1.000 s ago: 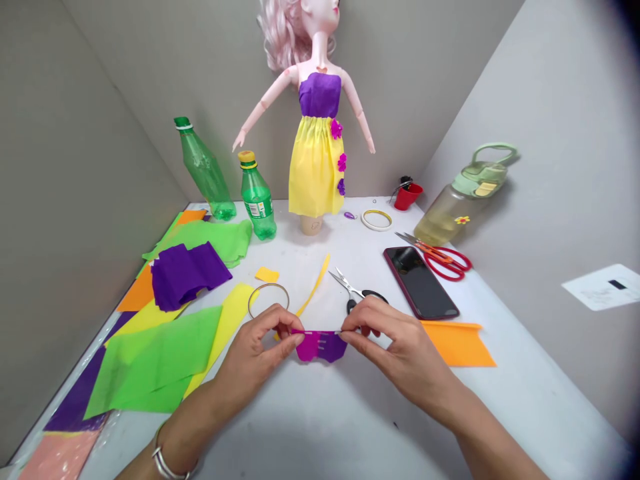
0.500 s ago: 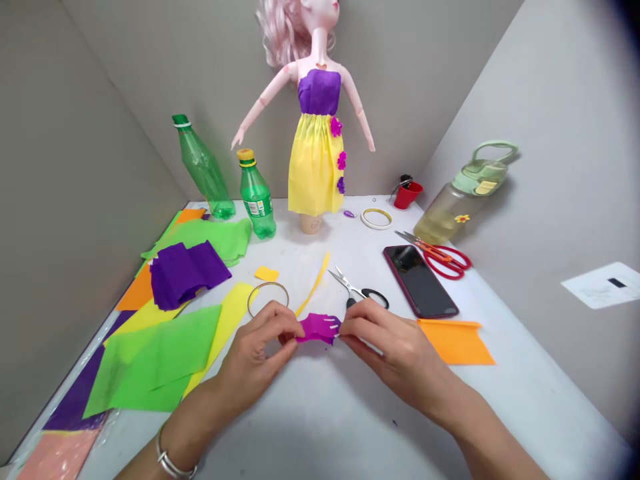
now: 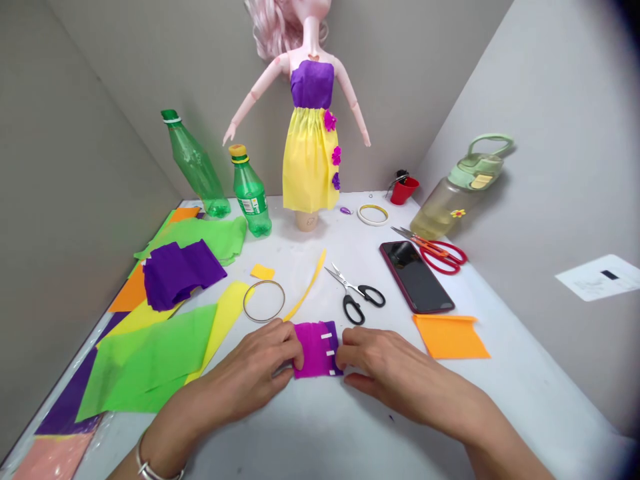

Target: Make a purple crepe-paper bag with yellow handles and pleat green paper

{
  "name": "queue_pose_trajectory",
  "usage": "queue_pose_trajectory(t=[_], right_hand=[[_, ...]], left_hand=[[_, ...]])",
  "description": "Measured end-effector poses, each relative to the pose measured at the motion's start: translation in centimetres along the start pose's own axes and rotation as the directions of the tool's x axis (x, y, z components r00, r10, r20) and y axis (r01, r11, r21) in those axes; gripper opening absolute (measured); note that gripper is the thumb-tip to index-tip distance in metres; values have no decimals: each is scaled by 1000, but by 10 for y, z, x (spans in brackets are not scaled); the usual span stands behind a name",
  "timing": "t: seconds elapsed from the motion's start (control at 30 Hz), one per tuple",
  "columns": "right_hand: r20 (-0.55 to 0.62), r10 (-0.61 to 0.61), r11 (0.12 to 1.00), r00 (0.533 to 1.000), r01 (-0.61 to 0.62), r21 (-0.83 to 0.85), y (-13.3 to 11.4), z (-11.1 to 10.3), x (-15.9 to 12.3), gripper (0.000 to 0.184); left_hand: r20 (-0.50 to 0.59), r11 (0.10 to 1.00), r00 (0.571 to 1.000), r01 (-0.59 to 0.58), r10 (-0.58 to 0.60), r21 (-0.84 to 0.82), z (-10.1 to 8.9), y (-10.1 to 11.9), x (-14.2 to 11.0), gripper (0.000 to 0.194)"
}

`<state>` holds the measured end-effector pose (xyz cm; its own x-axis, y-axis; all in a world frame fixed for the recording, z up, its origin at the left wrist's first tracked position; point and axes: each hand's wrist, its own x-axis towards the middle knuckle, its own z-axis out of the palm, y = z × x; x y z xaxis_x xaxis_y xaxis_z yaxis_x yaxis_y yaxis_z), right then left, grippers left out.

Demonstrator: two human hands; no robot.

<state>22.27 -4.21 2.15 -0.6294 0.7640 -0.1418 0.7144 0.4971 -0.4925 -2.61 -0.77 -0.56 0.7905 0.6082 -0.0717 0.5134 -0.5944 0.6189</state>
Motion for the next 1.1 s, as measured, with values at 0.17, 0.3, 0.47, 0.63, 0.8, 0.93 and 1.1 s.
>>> queue_pose_trajectory(t=[0.17, 0.3, 0.47, 0.63, 0.8, 0.93, 1.1], right_hand=[[-29, 11, 1000, 1000, -11, 16, -1, -2, 3, 14], [-29, -8, 1000, 1000, 8, 24, -3, 3, 7, 15], [15, 7, 1000, 1000, -7, 17, -1, 11, 11, 15], [-46, 36, 999, 998, -34, 38, 0, 6, 10, 16], [-60, 49, 997, 997, -45, 63, 1, 8, 10, 14], [-23, 36, 998, 999, -35, 51, 2, 13, 11, 12], [-71, 90, 995, 993, -87, 39, 3, 9, 9, 18]], left_hand=[[33, 998, 999, -11, 14, -68, -5, 1, -5, 18], [35, 996, 998, 46, -43, -79, -6, 2, -4, 8], [4, 995, 995, 96, -96, -36, -1, 1, 1, 8], [-52, 994, 993, 104, -106, -39, 1, 1, 2, 10], [-92, 995, 992, 84, -88, -52, 4, 4, 3, 13], [-59, 998, 996, 63, -63, -12, 9, 2, 5, 12], [-142, 999, 989, 28, -32, -31, 13, 4, 5, 6]])
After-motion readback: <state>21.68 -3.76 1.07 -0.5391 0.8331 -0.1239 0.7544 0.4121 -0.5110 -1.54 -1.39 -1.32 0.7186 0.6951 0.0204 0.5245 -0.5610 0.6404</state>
